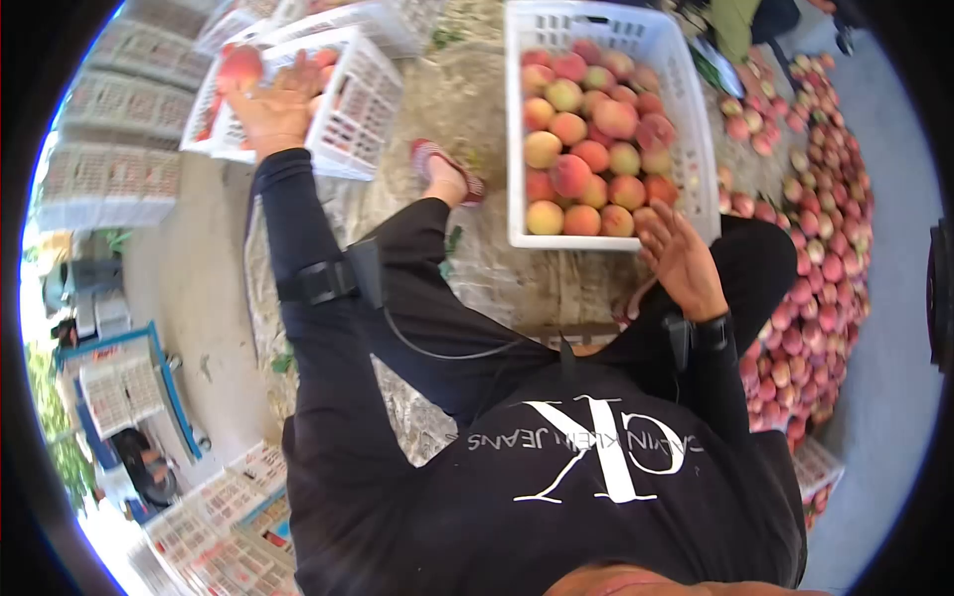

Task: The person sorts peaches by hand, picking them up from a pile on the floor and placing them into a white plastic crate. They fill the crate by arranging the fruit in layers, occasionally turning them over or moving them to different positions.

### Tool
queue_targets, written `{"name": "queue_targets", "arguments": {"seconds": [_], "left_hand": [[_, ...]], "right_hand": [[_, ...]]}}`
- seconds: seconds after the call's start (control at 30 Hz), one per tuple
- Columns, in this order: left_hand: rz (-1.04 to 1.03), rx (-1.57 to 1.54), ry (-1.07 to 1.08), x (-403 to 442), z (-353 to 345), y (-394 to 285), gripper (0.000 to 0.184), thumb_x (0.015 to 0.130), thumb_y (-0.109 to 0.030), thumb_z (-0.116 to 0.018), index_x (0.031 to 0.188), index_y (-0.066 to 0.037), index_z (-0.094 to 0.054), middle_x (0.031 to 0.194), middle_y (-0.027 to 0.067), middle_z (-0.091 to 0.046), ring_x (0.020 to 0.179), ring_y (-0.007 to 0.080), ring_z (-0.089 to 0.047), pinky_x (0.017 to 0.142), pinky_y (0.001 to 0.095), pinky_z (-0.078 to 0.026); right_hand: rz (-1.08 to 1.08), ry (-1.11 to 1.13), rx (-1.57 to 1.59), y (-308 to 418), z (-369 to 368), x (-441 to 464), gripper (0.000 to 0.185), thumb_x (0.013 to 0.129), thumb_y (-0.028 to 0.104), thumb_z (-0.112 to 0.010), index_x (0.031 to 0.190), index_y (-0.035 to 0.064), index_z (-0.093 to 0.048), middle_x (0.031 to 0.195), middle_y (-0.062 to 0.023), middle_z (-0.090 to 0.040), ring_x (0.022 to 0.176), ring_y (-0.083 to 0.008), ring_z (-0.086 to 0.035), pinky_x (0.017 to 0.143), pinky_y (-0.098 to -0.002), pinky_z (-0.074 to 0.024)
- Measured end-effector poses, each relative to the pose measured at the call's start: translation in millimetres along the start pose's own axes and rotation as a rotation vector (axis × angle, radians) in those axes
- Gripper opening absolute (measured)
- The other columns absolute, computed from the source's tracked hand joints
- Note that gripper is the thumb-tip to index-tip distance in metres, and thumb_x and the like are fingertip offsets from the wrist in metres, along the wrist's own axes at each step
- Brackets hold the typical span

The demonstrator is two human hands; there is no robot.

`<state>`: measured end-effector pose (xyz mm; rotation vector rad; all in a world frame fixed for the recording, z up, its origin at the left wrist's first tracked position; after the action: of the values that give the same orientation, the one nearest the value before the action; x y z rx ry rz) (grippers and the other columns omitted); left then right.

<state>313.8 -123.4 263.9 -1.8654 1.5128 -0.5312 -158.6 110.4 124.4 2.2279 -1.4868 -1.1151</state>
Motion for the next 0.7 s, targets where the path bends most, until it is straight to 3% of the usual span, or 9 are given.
{"name": "queue_targets", "arguments": {"seconds": [0.03,0.1,0.2,0.27,0.3,0.43,0.57,0.63,0.7], "left_hand": [[-0.133,0.150,-0.199,-19.4,-24.2,8.7,0.055,0.094,-0.053,-0.043,0.110,-0.001,-0.050,0.109,0.0153,-0.057,0.110,0.0309,-0.058,0.096,0.0427,-0.050],[-0.155,0.463,0.238,4.6,2.6,74.3,0.065,0.095,-0.039,-0.052,0.143,0.001,-0.033,0.132,0.0167,-0.050,0.117,0.0312,-0.055,0.098,0.0403,-0.048],[-0.132,0.963,0.291,-69.6,-12.7,200.5,0.068,0.089,-0.024,-0.064,0.142,0.003,-0.032,0.140,0.0184,-0.046,0.123,0.0328,-0.050,0.102,0.0384,-0.041],[-0.041,0.984,0.269,-93.5,14.4,275.3,0.069,0.089,-0.022,-0.063,0.142,0.005,-0.030,0.141,0.0220,-0.044,0.126,0.0336,-0.048,0.105,0.0390,-0.038],[-0.215,1.121,0.307,-102.0,26.9,294.5,0.068,0.090,-0.023,-0.061,0.142,0.007,-0.029,0.140,0.0253,-0.042,0.128,0.0344,-0.047,0.105,0.0392,-0.038],[-0.061,1.020,0.268,-140.4,40.7,301.9,0.064,0.089,-0.018,-0.058,0.141,0.007,-0.030,0.137,0.0269,-0.045,0.126,0.0361,-0.047,0.104,0.0402,-0.039],[-0.029,1.008,0.292,-152.1,34.7,293.3,0.060,0.089,-0.014,-0.056,0.142,0.001,-0.032,0.133,0.0247,-0.049,0.122,0.0357,-0.051,0.102,0.0406,-0.040],[-0.063,1.002,0.282,-153.1,36.0,293.5,0.059,0.089,-0.014,-0.055,0.142,-0.002,-0.033,0.132,0.0230,-0.051,0.121,0.0354,-0.052,0.101,0.0402,-0.041],[-0.071,1.044,0.277,-157.4,34.7,290.5,0.058,0.089,-0.013,-0.055,0.141,0.000,-0.034,0.132,0.0232,-0.051,0.121,0.0352,-0.052,0.102,0.0398,-0.040]], "right_hand": [[0.067,-0.007,-0.024,8.4,6.7,8.8,0.043,0.102,0.032,-0.046,0.136,0.0061,-0.044,0.123,-0.0094,-0.059,0.099,-0.0165,-0.059,0.090,-0.0317,-0.0475],[0.200,-0.104,-0.155,27.6,-3.0,22.6,0.043,0.100,0.031,-0.049,0.135,0.0059,-0.045,0.121,-0.0096,-0.060,0.098,-0.0165,-0.060,0.088,-0.0305,-0.0476],[0.330,-0.224,-0.593,38.4,-17.3,62.5,0.043,0.096,0.029,-0.055,0.131,0.0054,-0.049,0.121,-0.0105,-0.059,0.102,-0.0180,-0.060,0.085,-0.0307,-0.0486],[0.419,-0.126,-0.973,26.4,-28.4,100.4,0.049,0.090,0.030,-0.063,0.131,0.0064,-0.051,0.122,-0.0133,-0.059,0.105,-0.0212,-0.060,0.086,-0.0330,-0.0491],[0.413,-0.103,-1.151,17.1,-32.2,115.2,0.053,0.086,0.030,-0.066,0.131,0.0074,-0.051,0.121,-0.0146,-0.059,0.106,-0.0243,-0.059,0.087,-0.0354,-0.0492],[0.286,0.235,-1.772,-20.5,-48.8,166.5,0.062,0.080,0.024,-0.069,0.136,0.0094,-0.047,0.122,-0.0175,-0.057,0.114,-0.0336,-0.055,0.095,-0.0386,-0.0472],[0.268,0.329,-2.188,-34.1,-49.2,192.3,0.065,0.073,0.026,-0.071,0.133,0.0102,-0.051,0.123,-0.0174,-0.057,0.113,-0.0376,-0.055,0.095,-0.0398,-0.0469],[0.216,0.343,-2.216,-27.1,-51.9,193.1,0.064,0.073,0.025,-0.072,0.131,0.0086,-0.052,0.122,-0.0151,-0.058,0.113,-0.0329,-0.055,0.092,-0.0372,-0.0489],[-0.011,0.376,-1.565,-24.1,-47.0,194.5,0.060,0.076,0.027,-0.071,0.130,0.0065,-0.053,0.116,-0.0103,-0.060,0.109,-0.0243,-0.058,0.086,-0.0335,-0.0515]]}}
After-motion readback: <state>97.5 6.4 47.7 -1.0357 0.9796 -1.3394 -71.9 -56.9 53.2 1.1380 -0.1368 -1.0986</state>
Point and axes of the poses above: each hand's wrist, its own x-axis towards the middle knuckle, its own z-axis out of the back of the hand, y = z × x, the point moved 5 cm from there along x, towards the middle knuckle
